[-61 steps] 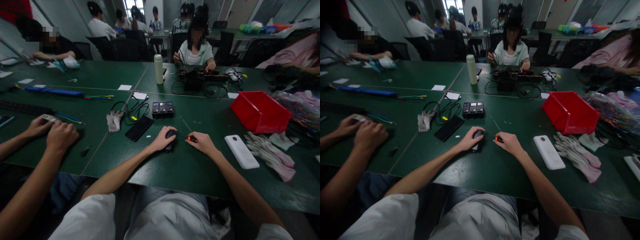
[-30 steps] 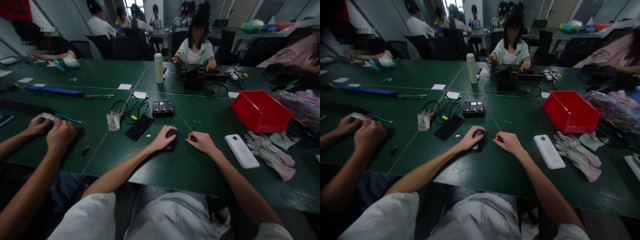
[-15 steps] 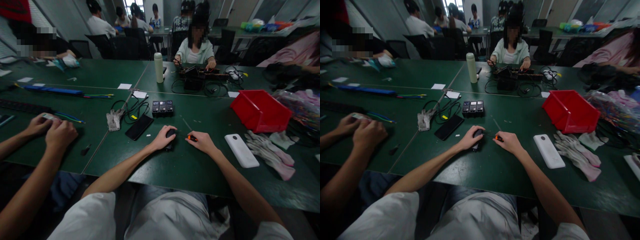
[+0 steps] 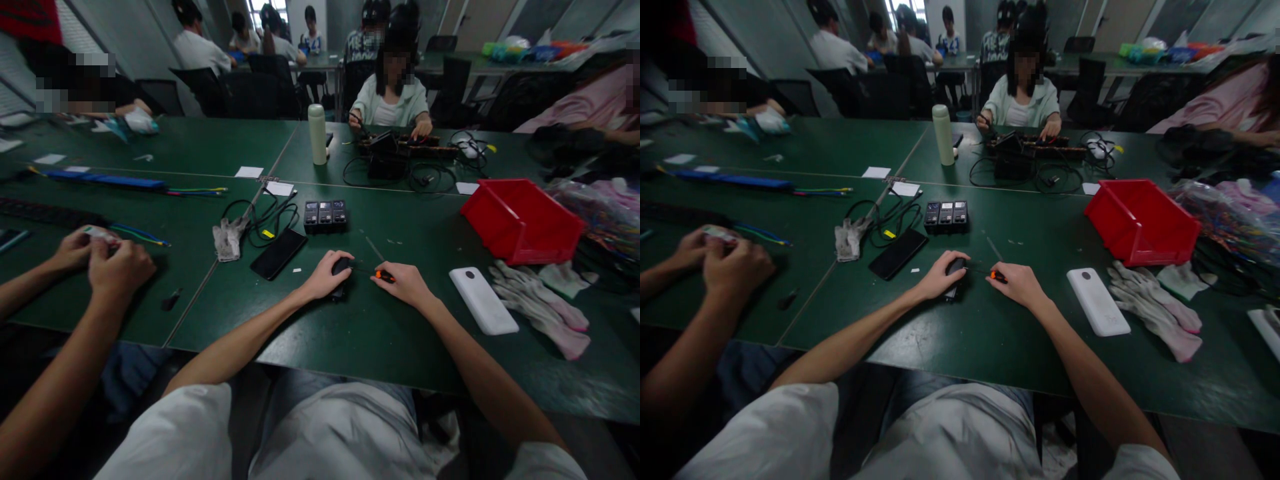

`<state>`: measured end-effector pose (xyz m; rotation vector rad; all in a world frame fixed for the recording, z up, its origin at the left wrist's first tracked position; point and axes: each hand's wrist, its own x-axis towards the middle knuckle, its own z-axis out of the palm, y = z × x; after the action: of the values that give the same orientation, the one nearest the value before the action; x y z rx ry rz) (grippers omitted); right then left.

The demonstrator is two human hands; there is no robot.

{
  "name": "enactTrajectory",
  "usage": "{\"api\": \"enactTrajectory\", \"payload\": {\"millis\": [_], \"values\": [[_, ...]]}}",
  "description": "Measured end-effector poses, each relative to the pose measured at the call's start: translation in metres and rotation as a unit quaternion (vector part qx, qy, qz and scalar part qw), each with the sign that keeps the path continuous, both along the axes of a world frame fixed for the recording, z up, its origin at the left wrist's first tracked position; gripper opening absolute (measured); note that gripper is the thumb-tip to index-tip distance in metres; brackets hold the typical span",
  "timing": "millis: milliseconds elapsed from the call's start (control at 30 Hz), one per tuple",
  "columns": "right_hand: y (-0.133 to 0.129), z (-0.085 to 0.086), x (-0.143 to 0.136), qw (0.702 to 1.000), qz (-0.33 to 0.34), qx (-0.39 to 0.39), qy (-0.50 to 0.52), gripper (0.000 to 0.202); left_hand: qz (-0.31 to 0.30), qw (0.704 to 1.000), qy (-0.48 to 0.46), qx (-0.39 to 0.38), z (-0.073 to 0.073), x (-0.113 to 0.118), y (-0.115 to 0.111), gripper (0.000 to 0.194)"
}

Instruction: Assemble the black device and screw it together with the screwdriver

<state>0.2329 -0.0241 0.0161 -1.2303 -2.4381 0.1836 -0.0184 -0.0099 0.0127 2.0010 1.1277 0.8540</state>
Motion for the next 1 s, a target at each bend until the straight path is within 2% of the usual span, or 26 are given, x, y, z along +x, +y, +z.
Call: {"api": "enactTrajectory", "payload": {"millis": [1000], "values": [[0.0014, -0.0032, 0.0009, 1.000, 0.012, -0.005, 0.005, 0.023, -0.004, 1.000, 0.002, -0.008, -0.0005, -0.0001, 0.0005, 0.031]]}}
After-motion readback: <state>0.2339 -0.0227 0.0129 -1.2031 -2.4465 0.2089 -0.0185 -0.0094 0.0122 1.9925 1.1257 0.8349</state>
